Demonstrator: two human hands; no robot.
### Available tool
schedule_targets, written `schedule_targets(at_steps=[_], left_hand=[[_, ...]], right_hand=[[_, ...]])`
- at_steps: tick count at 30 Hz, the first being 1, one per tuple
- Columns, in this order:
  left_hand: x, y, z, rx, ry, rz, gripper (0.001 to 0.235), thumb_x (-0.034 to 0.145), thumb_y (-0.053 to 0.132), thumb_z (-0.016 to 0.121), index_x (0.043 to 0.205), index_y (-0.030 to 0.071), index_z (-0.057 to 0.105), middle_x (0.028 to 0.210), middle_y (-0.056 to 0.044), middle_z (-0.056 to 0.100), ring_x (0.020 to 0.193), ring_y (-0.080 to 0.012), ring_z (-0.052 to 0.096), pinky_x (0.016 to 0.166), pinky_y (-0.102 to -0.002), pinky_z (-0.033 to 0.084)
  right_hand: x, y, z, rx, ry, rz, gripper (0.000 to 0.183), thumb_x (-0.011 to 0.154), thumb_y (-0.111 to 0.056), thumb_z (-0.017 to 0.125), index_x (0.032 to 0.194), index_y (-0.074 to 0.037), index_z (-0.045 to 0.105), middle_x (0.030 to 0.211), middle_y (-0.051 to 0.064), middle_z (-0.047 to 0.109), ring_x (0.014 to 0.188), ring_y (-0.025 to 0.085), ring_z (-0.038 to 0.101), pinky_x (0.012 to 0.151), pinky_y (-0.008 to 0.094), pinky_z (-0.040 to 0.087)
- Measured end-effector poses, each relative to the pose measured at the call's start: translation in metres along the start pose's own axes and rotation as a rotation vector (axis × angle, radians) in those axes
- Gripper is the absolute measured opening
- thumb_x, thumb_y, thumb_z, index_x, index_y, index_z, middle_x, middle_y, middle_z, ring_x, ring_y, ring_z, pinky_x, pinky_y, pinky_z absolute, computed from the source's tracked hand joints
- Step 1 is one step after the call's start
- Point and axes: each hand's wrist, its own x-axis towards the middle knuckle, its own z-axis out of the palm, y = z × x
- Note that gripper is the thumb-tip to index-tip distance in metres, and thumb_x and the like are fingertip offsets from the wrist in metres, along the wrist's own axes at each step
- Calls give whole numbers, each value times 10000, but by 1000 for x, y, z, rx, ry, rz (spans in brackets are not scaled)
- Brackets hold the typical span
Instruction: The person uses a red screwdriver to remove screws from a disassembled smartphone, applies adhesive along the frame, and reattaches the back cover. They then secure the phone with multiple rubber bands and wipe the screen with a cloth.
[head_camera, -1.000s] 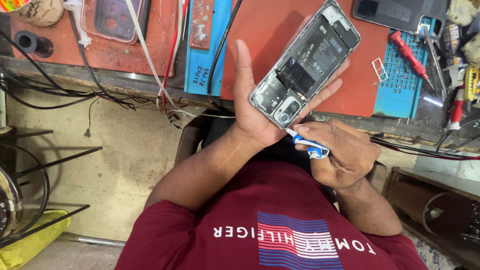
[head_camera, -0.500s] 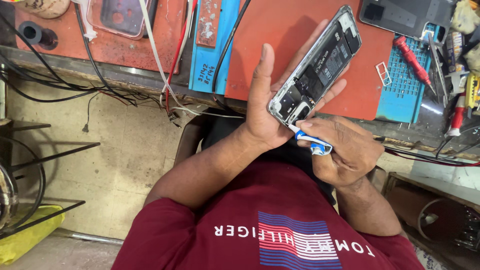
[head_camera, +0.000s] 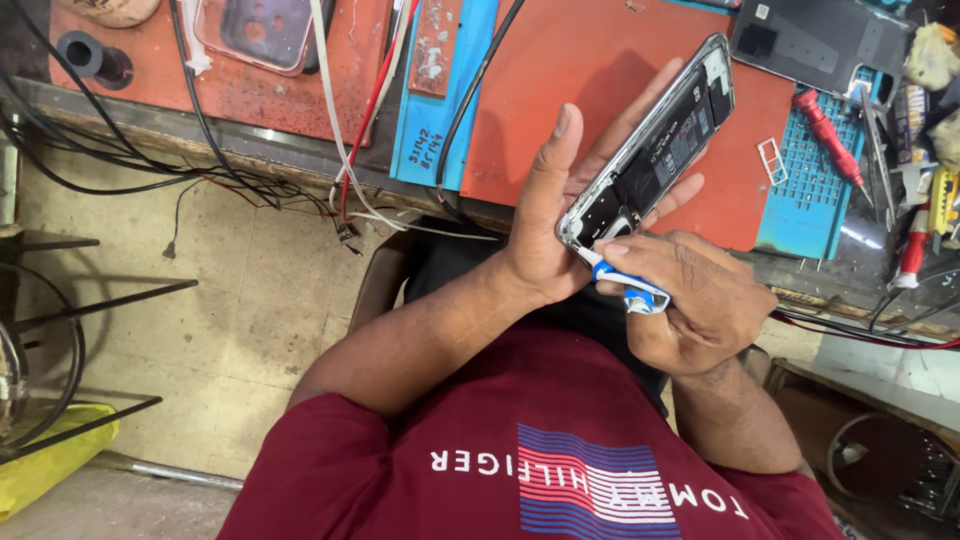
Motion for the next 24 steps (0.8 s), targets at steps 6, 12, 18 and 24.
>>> schedule_targets(at_steps=[6, 12, 18, 24], left_hand=[[-1, 0, -1, 33, -2, -7, 842, 1085, 687, 302, 1699, 133, 144, 1745, -50, 193, 1566, -160, 292, 1343, -423, 260], [-3, 2, 4, 59, -4, -5, 859, 1083, 696, 326, 1698, 123, 153, 1730, -68, 232, 1551, -172, 325, 1334, -423, 275], [-7, 13, 4, -201, 27, -109, 966, 1037, 753, 356, 1705, 62, 252, 1639, -139, 370, 1507, -244, 389, 1322, -443, 267], [-8, 26, 13, -296, 210, -156, 955, 976, 729, 410, 1631, 47, 281, 1667, -160, 366, 1557, -359, 345, 1315, -612, 228]], right_hand=[[10, -2, 1, 44, 3, -32, 191, 990, 11, 607, 1150, 53, 703, 1008, 162, 763, 714, 176, 734, 647, 243, 593], [-1, 2, -2, 34, 48, 55, 156, 1029, -10, 608, 1137, 58, 698, 1014, 177, 757, 739, 173, 745, 666, 244, 604], [1, 53, -57, 31, 543, 281, 61, 1088, 1, 721, 1127, 39, 693, 1106, 145, 721, 966, 168, 687, 863, 285, 575], [13, 107, -145, -678, 343, 286, 463, 937, 120, 691, 1385, 15, 632, 1289, 175, 641, 1070, 266, 669, 936, 340, 573]])
